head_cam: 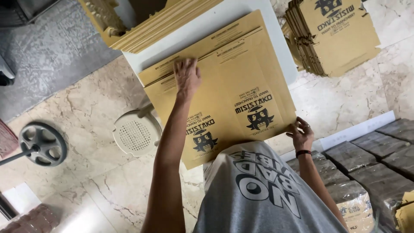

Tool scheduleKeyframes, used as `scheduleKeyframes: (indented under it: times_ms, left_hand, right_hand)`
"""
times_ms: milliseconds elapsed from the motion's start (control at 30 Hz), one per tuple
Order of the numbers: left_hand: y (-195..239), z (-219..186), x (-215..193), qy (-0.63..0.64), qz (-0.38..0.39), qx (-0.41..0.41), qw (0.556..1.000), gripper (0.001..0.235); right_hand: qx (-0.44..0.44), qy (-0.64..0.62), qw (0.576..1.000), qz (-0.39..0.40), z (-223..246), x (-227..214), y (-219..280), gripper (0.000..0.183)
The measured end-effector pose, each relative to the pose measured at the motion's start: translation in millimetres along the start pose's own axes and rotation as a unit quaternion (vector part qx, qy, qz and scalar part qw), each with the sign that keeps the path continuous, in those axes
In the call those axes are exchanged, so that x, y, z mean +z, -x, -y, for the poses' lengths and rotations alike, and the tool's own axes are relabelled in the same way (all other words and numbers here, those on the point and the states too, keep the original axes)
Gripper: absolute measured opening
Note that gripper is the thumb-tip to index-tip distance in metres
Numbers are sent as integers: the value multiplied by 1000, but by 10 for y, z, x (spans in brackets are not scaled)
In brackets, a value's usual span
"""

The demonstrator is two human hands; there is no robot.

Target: Punching out pre-cut shapes from cardboard sheets and stacking the finished products.

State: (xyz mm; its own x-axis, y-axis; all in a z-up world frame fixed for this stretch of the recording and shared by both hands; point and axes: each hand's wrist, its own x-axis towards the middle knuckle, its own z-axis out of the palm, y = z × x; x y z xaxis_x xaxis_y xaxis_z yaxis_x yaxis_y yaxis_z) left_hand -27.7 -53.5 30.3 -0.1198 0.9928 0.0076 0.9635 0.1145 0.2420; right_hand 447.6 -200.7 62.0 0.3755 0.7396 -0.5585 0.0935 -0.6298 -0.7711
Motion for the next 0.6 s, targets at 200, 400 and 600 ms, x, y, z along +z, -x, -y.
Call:
scheduleKeyframes:
  times_ms: [200, 400, 600]
  left_hand:
    - [167, 99, -15, -32, 25, 2, 999, 29]
    - [200, -192, -364, -44, 80, -55, 994, 38]
    - [37, -150, -345, -34, 92, 6, 995, 40]
  right_hand:
    - [7, -33, 999, 7, 2, 17, 144, 49]
    - [32, -31, 999, 7, -77, -16, 228, 52]
    - [53, -8, 999, -2, -122, -30, 106, 40]
